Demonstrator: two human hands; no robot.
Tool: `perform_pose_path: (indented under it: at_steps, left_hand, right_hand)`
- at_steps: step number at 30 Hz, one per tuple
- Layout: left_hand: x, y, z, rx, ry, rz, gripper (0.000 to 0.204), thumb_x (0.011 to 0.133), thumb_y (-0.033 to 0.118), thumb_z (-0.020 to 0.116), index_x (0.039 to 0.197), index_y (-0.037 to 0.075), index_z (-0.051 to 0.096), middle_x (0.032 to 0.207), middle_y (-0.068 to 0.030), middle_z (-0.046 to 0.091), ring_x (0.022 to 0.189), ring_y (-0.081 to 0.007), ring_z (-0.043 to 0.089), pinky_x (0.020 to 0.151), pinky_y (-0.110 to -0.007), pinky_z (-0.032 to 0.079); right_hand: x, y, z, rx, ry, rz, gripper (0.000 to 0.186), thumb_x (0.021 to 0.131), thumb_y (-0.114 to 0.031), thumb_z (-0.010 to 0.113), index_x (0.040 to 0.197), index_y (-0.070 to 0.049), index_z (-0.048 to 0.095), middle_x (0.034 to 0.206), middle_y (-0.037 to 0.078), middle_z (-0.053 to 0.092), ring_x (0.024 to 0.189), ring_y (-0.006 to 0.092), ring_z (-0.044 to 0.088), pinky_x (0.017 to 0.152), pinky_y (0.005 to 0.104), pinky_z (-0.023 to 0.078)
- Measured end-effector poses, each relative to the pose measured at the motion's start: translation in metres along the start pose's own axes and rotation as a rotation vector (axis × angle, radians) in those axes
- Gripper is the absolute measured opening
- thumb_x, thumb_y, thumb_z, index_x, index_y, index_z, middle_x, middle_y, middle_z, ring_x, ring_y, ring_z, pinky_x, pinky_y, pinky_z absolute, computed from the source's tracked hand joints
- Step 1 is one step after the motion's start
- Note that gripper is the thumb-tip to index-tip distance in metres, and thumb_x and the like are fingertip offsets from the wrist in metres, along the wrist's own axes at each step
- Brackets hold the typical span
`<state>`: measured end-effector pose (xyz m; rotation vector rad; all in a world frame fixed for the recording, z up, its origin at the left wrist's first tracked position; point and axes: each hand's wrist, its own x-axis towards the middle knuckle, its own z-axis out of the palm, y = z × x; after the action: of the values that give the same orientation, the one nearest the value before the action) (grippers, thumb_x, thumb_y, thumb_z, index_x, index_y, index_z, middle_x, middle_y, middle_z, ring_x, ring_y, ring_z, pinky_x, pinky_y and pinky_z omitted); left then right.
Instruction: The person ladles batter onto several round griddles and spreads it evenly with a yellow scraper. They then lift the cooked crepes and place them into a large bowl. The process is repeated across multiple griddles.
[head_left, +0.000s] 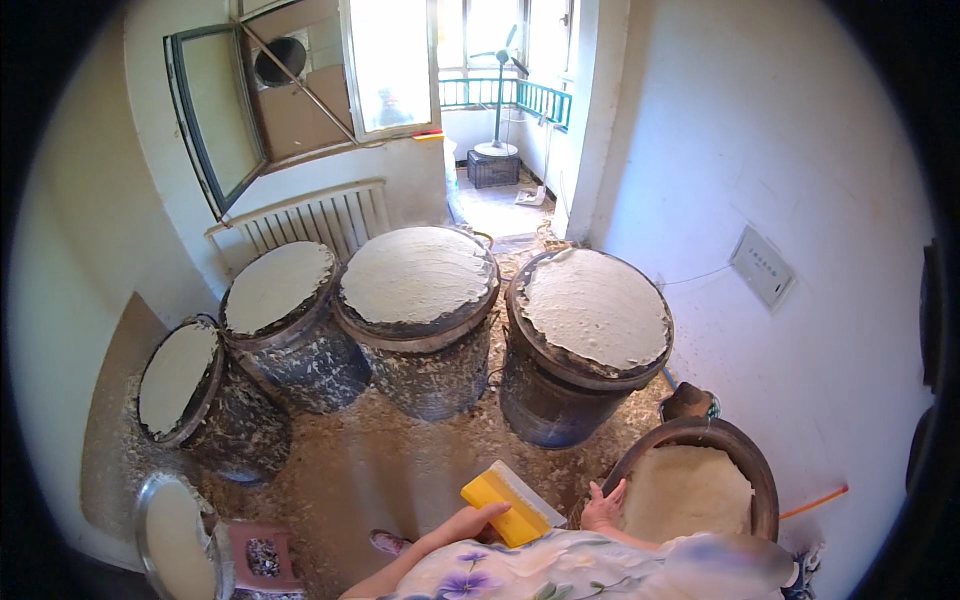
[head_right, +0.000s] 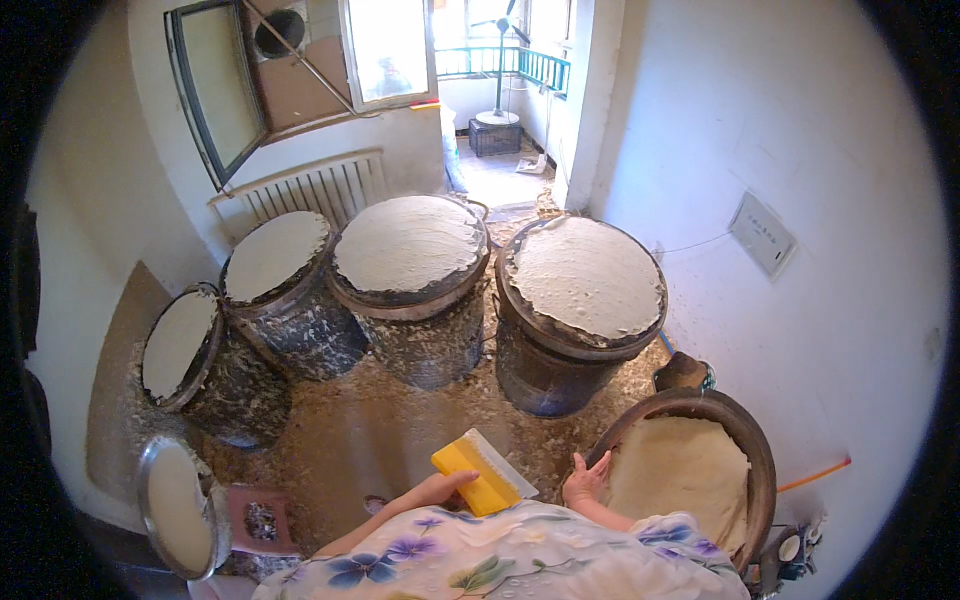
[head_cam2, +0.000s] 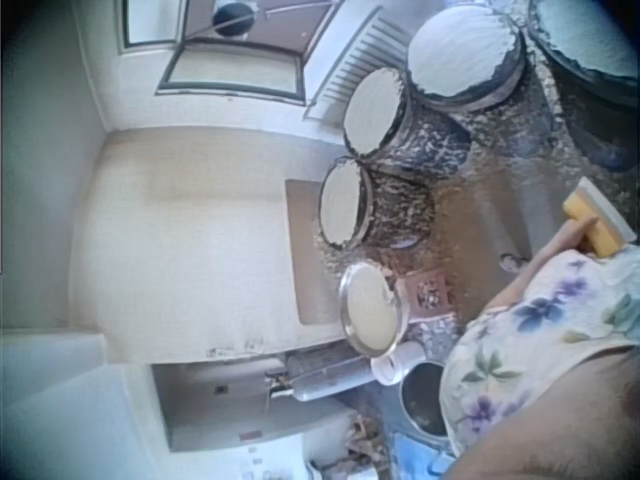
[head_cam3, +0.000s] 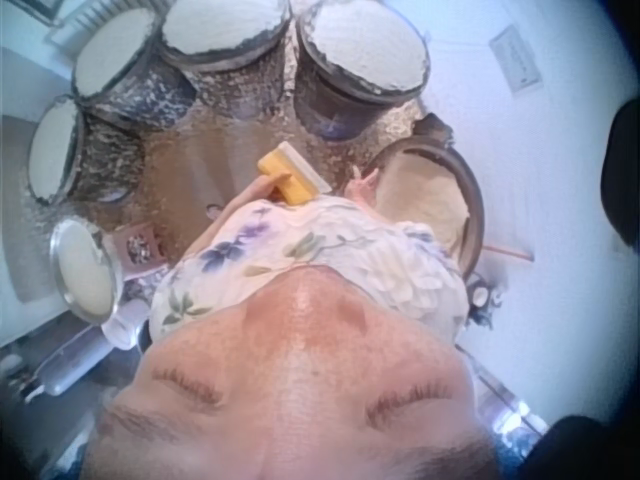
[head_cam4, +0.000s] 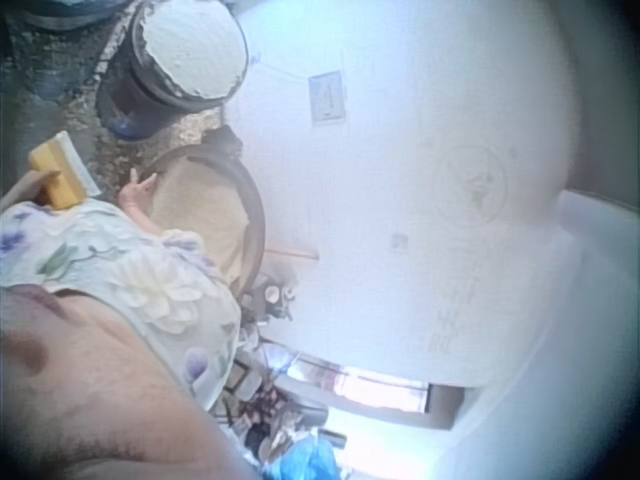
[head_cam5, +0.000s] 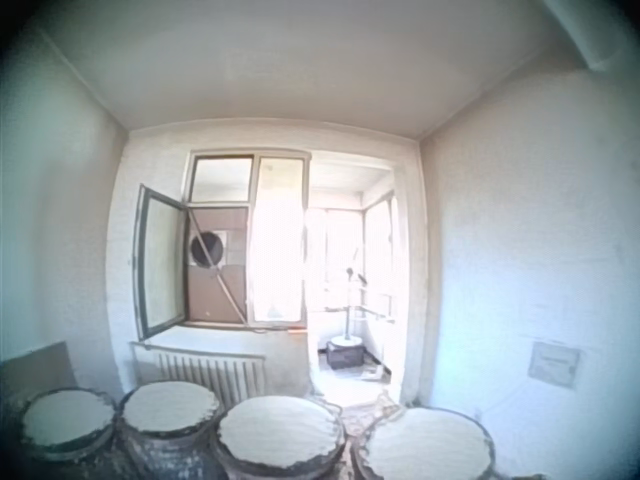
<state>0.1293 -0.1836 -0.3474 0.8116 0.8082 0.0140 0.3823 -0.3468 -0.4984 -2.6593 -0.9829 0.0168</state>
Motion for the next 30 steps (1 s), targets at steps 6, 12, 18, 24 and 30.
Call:
perform_pose_path:
  at_steps: [6, 12, 18, 24, 30]
  left_hand:
    - [-0.019, 0.010, 0.001, 0.184, -0.002, -0.002, 0.035, 0.080, 0.044, 0.059, 0.077, 0.009, 0.055, 0.057, 0.0027, 0.040, 0.050, -0.0080, 0.033, 0.044, -0.023, 0.025]
    - [-0.023, 0.012, 0.005, 0.295, -0.078, -0.037, 0.037, 0.079, 0.046, 0.059, 0.071, 0.011, 0.053, 0.056, 0.0010, 0.040, 0.050, -0.0096, 0.035, 0.046, -0.024, 0.026]
    - [-0.034, 0.015, -0.001, 0.297, -0.085, -0.036, 0.037, 0.081, 0.045, 0.057, 0.075, 0.009, 0.055, 0.059, 0.0008, 0.042, 0.052, -0.0094, 0.035, 0.047, -0.024, 0.027]
    - [-0.014, -0.015, -0.023, 0.176, -0.133, -0.040, 0.038, 0.083, 0.041, 0.056, 0.094, 0.005, 0.056, 0.069, 0.0010, 0.048, 0.058, -0.0081, 0.038, 0.049, -0.022, 0.030]
    - [-0.006, -0.028, -0.040, 0.160, -0.154, -0.014, 0.040, 0.084, 0.042, 0.056, 0.097, 0.004, 0.056, 0.069, 0.0023, 0.046, 0.057, -0.0070, 0.035, 0.048, -0.022, 0.028]
  right_hand:
    - [-0.001, -0.005, -0.001, 0.107, 0.024, 0.048, 0.023, 0.077, -0.011, 0.054, 0.096, -0.019, 0.064, 0.140, 0.027, 0.007, 0.124, 0.0439, 0.025, 0.099, 0.0456, 0.029]
    - [-0.001, -0.011, -0.014, 0.105, -0.042, 0.102, 0.023, 0.077, -0.010, 0.053, 0.098, -0.016, 0.062, 0.139, 0.028, 0.007, 0.123, 0.0449, 0.026, 0.100, 0.0442, 0.028]
    - [0.001, -0.016, -0.021, 0.092, -0.050, 0.073, 0.025, 0.075, -0.008, 0.053, 0.097, -0.015, 0.062, 0.138, 0.030, 0.006, 0.122, 0.0454, 0.027, 0.099, 0.0435, 0.030]
    - [0.002, -0.021, -0.025, 0.065, -0.133, 0.110, 0.026, 0.073, -0.008, 0.053, 0.098, -0.014, 0.061, 0.139, 0.029, 0.000, 0.122, 0.0451, 0.027, 0.099, 0.0420, 0.031]
    - [0.000, -0.026, -0.030, 0.092, -0.176, 0.170, 0.027, 0.072, -0.009, 0.054, 0.097, -0.014, 0.061, 0.141, 0.028, -0.002, 0.124, 0.0436, 0.027, 0.099, 0.0400, 0.031]
